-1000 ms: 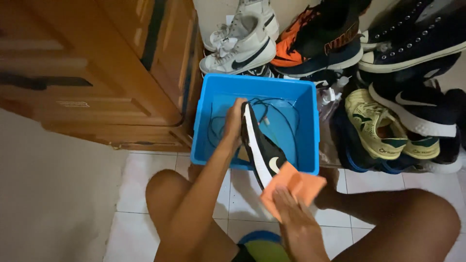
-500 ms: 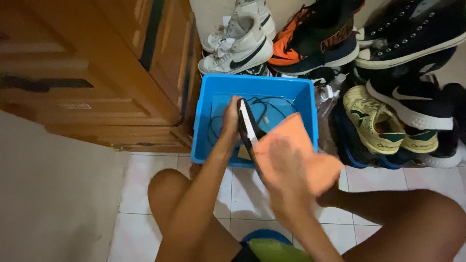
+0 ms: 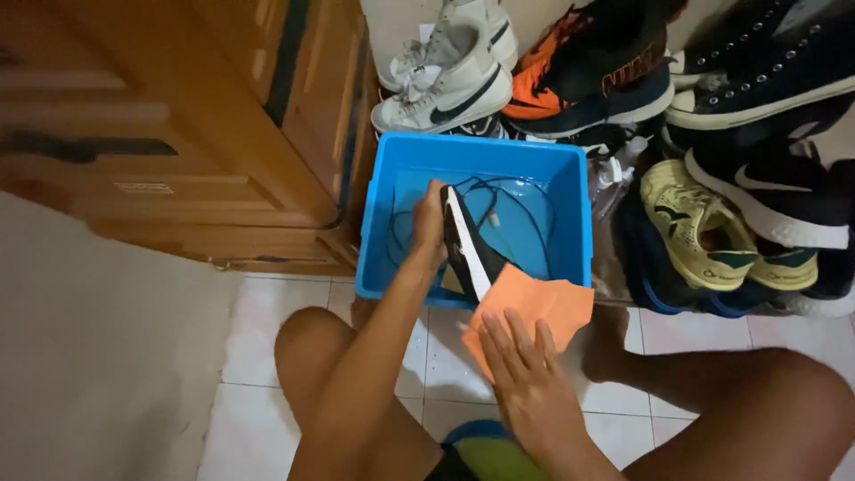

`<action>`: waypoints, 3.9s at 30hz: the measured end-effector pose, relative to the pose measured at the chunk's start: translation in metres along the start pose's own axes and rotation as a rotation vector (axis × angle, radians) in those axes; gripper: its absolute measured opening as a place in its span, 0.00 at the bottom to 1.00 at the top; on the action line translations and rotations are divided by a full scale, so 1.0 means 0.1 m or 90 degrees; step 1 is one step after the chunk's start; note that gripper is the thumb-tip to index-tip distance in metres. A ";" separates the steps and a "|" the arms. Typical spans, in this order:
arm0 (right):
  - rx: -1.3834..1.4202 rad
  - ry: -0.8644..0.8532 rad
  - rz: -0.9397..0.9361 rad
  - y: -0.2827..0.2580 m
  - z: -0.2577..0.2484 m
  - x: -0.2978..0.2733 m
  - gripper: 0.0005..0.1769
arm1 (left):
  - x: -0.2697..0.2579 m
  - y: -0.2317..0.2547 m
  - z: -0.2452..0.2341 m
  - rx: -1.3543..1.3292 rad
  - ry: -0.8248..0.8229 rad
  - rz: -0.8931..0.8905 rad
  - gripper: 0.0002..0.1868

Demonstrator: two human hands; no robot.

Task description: The person is cleaning the sole and sides of a black and white sneaker using a brush and then wiping it with an orange cloth.

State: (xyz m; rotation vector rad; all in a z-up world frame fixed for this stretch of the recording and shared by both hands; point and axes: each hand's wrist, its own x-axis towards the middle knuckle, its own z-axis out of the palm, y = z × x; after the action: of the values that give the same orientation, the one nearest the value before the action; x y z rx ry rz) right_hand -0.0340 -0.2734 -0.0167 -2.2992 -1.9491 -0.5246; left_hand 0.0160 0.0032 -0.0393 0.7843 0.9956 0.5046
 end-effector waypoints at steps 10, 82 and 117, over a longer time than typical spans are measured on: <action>0.348 -0.148 0.430 0.56 -0.10 -0.76 0.35 | 0.24 -0.14 -0.05 -0.023 -0.016 0.004 0.17; 0.471 0.054 0.314 1.16 -0.28 0.55 0.65 | -0.04 0.46 -0.05 -0.304 0.032 -0.006 0.32; 0.688 0.309 0.776 1.26 0.44 0.07 0.38 | -0.23 0.45 0.03 0.330 -0.214 0.164 0.32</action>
State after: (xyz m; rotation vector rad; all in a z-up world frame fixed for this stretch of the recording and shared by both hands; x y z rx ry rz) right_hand 0.0987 -0.2777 -0.0362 -1.8022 -0.2046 0.1191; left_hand 0.0065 0.0142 0.0094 1.4245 0.7167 0.3170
